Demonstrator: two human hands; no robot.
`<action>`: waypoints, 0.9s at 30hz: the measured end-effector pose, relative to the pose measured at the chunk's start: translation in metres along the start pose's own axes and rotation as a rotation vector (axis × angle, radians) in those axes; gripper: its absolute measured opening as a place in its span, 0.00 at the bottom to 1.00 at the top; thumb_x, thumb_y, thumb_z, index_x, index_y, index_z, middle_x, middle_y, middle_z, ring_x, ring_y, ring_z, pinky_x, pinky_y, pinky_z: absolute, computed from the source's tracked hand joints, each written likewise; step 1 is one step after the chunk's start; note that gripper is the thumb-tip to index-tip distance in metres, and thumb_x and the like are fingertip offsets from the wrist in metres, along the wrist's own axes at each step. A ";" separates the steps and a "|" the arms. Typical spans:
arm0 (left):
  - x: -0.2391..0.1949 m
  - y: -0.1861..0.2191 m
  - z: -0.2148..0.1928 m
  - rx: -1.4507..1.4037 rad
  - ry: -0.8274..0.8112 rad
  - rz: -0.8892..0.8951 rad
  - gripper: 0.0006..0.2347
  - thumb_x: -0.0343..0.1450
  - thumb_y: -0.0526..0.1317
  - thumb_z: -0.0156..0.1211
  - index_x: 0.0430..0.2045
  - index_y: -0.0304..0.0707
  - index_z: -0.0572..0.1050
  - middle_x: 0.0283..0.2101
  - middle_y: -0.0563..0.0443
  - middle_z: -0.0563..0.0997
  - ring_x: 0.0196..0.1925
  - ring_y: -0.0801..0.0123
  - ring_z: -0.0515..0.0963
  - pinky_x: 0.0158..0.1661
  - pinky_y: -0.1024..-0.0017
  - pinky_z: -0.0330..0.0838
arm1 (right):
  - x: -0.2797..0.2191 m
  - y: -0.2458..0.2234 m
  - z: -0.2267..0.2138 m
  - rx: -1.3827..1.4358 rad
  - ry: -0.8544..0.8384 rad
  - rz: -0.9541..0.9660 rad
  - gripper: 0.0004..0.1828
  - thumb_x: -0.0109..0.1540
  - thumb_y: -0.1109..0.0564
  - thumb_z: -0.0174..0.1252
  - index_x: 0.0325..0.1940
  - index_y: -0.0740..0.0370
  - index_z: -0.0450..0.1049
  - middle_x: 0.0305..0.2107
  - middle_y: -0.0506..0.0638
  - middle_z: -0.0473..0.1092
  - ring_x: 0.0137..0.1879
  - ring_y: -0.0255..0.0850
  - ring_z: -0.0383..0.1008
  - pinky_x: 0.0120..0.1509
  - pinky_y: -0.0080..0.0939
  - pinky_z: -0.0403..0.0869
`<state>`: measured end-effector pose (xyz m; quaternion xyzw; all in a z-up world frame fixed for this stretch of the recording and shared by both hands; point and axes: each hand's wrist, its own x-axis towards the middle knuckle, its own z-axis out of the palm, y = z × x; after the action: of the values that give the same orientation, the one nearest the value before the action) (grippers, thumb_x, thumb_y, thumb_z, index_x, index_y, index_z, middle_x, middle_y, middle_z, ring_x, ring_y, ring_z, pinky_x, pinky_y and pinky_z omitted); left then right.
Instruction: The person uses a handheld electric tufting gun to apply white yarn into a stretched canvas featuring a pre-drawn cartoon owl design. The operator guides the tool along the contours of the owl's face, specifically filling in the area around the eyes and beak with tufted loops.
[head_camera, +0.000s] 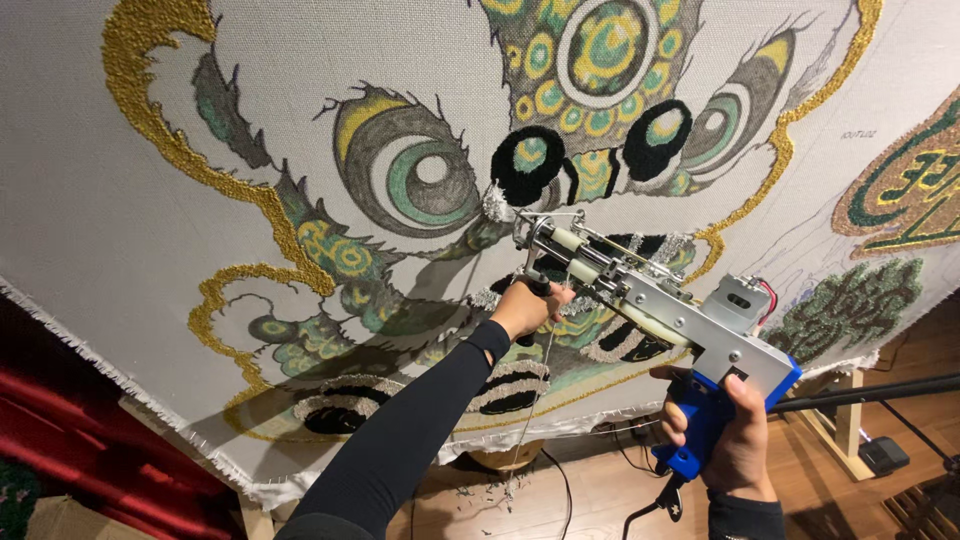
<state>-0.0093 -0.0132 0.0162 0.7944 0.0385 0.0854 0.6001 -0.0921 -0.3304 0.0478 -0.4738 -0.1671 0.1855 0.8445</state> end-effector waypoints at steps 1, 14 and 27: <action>0.000 0.000 0.000 -0.017 -0.002 -0.008 0.12 0.70 0.43 0.67 0.37 0.30 0.84 0.34 0.41 0.86 0.27 0.72 0.83 0.34 0.73 0.75 | 0.000 0.000 -0.001 0.010 -0.002 0.014 0.47 0.59 0.29 0.51 0.57 0.81 0.69 0.17 0.53 0.64 0.21 0.41 0.62 0.26 0.39 0.62; 0.010 -0.033 -0.006 -0.233 -0.024 -0.036 0.09 0.72 0.35 0.62 0.39 0.25 0.81 0.43 0.43 0.85 0.28 0.69 0.82 0.32 0.67 0.80 | 0.011 0.010 0.014 0.009 0.046 0.045 0.42 0.60 0.31 0.51 0.53 0.77 0.69 0.20 0.55 0.67 0.20 0.40 0.61 0.25 0.40 0.63; 0.011 -0.024 -0.018 -0.110 -0.011 -0.144 0.08 0.71 0.35 0.64 0.37 0.25 0.82 0.38 0.44 0.86 0.29 0.69 0.83 0.35 0.67 0.77 | 0.021 0.011 0.022 0.036 0.012 0.069 0.43 0.61 0.31 0.51 0.54 0.78 0.71 0.17 0.54 0.65 0.19 0.39 0.60 0.25 0.38 0.63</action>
<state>-0.0008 0.0125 -0.0010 0.7558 0.0873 0.0397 0.6478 -0.0852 -0.2988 0.0510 -0.4651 -0.1421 0.2147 0.8470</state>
